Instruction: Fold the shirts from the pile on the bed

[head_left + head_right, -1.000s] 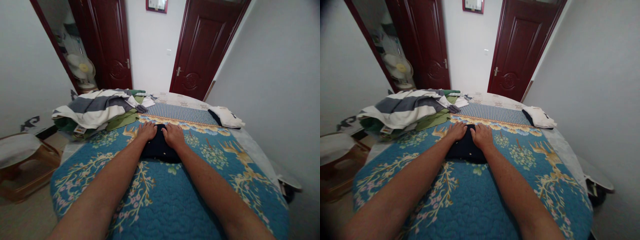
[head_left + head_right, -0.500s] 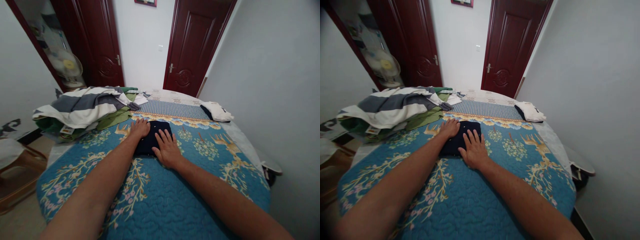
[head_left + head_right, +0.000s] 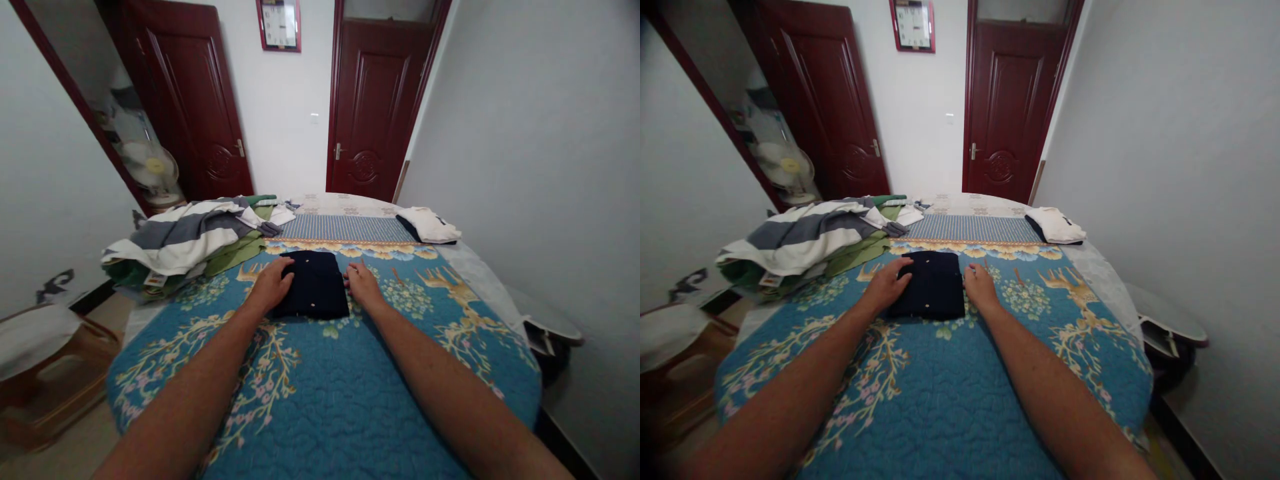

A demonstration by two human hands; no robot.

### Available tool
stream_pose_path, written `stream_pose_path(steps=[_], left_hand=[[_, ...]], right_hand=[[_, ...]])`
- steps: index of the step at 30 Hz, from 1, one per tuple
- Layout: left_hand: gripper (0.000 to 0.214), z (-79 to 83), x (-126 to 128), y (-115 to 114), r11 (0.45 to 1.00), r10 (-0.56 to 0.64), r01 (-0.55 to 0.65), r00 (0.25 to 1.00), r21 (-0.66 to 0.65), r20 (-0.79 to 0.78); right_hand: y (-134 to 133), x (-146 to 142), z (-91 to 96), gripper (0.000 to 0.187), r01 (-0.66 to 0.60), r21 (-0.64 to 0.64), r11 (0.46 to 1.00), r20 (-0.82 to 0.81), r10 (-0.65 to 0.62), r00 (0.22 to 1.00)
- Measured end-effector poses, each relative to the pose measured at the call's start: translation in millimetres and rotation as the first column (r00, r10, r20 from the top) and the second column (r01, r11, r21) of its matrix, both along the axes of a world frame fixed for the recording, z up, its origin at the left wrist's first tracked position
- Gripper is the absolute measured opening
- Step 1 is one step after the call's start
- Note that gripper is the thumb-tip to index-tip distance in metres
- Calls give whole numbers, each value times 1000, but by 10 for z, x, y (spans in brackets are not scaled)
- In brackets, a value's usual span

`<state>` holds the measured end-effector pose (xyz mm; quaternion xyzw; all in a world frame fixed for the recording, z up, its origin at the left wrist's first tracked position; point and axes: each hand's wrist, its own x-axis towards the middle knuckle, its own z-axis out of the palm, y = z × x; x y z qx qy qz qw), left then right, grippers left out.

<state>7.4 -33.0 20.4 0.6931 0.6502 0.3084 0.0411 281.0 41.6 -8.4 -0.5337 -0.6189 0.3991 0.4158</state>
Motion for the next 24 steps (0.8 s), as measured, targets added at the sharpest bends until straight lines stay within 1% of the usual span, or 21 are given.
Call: stream_pose_path(steps=[1,2,3,4,6,8,11,13,14,15,17,19,20,21,22,23,24], left_hand=[[56,10,95,-108,996,-83,83,996,-29,-17],[65,18,202,-202,986,-154,150,987,-75,-49],[79,26,316,-280,975,-195,183,976,-128,-96],[92,32,427,-342,968,-207,181,967,-173,-149],[112,40,620,-421,970,-166,114,955,-213,-245],[121,41,746,-455,976,-106,43,950,-213,-295],[127,30,811,-468,979,-71,7,949,-205,-306],[132,16,802,-469,982,-55,-1,957,-191,-284],[132,9,790,-468,985,-42,-3,965,-172,-257],[127,3,774,-465,990,-31,0,976,-142,-217],[108,-1,731,-451,998,-31,26,995,-56,-95],[88,13,674,-425,998,-57,53,995,44,78],[81,30,641,-408,995,-71,56,981,86,181],[75,54,607,-388,992,-79,47,953,115,293],[69,84,572,-367,991,-74,20,905,132,419],[62,120,539,-346,991,-53,-26,829,132,556],[56,163,507,-326,990,-19,-84,717,113,697]], right_hand=[[7,16,4,38,-27,-39,999,-38,26,999],[4,25,9,35,-56,-67,996,-67,51,996],[-6,28,13,33,-82,-89,993,-89,74,993],[-21,25,17,32,-110,-109,988,-105,98,990],[-61,7,24,32,-182,-157,971,-154,158,975],[-108,-25,33,32,-264,-195,945,-257,210,943],[-187,-85,72,35,-354,-186,916,-480,230,847],[-248,-116,134,44,-408,-159,899,-592,244,768],[-282,-124,174,50,-441,-147,885,-623,263,737],[-318,-127,220,56,-476,-138,869,-636,290,715],[-391,-125,312,64,-537,-116,836,-625,359,693],[-451,-121,381,70,-586,-78,806,-585,439,682],[-470,-123,398,71,-605,-56,794,-562,476,677],[-480,-127,399,72,-617,-36,786,-542,503,673],[-479,-134,385,72,-622,-22,782,-530,518,671],[-468,-144,358,70,-622,-17,783,-526,521,672],[-449,-156,319,66,-611,-27,791,-528,508,681]])
